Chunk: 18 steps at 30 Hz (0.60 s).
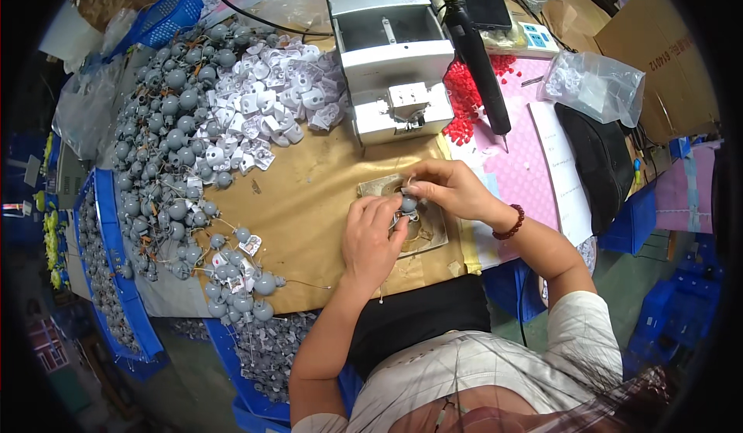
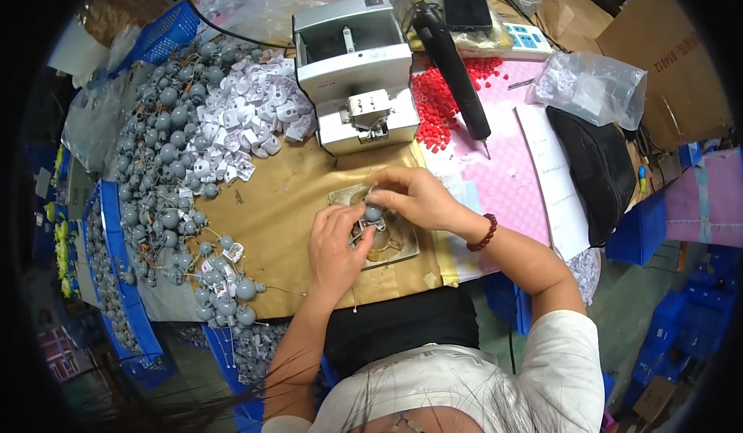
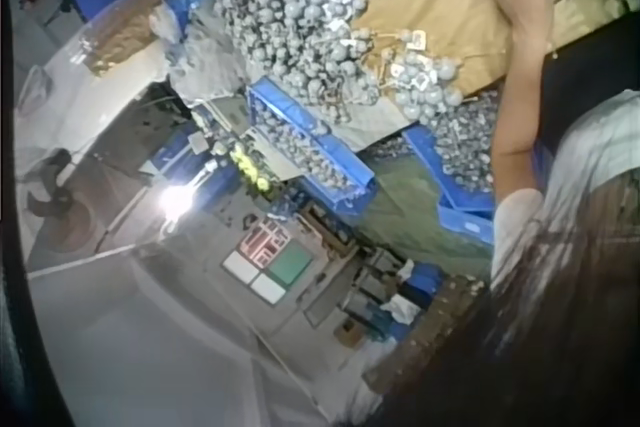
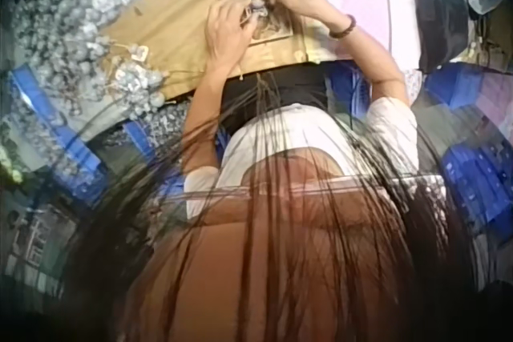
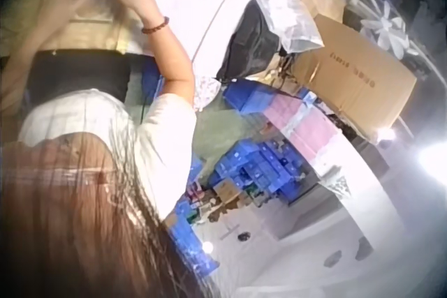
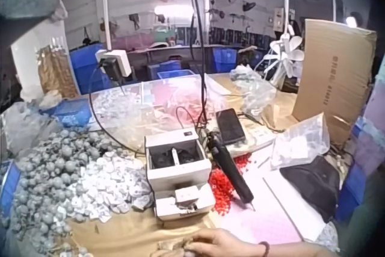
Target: Assembling small plastic components using a suspended electric screwdriver.
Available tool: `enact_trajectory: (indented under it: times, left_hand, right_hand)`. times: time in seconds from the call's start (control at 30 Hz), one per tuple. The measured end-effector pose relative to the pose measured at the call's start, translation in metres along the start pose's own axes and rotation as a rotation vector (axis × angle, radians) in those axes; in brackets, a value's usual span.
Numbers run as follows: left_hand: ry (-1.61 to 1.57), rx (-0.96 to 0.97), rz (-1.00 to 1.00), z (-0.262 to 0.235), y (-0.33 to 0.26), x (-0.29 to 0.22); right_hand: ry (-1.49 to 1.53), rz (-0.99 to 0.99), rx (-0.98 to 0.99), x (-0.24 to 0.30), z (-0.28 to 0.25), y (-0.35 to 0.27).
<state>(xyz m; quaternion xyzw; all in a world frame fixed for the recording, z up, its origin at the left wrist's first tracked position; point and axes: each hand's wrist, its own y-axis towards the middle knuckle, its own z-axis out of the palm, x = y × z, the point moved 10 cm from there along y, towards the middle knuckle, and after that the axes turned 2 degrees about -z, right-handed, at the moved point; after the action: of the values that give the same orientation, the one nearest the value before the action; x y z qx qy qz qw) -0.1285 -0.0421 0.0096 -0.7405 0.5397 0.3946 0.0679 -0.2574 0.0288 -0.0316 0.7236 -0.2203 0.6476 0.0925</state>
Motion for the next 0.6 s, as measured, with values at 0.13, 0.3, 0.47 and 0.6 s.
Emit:
enact_trajectory:
  times: [0.13, 0.3, 0.47, 0.6]
  left_hand:
    - [0.002, -0.008, -0.006, 0.0, 0.002, 0.001]
    - [0.005, -0.027, -0.002, -0.001, 0.001, 0.001]
    - [-0.003, -0.023, -0.011, -0.002, 0.001, 0.0]
    - [-0.001, -0.014, -0.028, -0.001, 0.0, 0.001]
  right_hand:
    - [-0.037, -0.113, -0.159, 0.002, 0.004, 0.005]
    - [-0.256, -0.16, -0.324, 0.014, 0.002, 0.006]
    - [-0.31, -0.159, -0.355, 0.013, 0.002, 0.01]
    - [-0.297, -0.13, -0.337, 0.012, 0.002, 0.013]
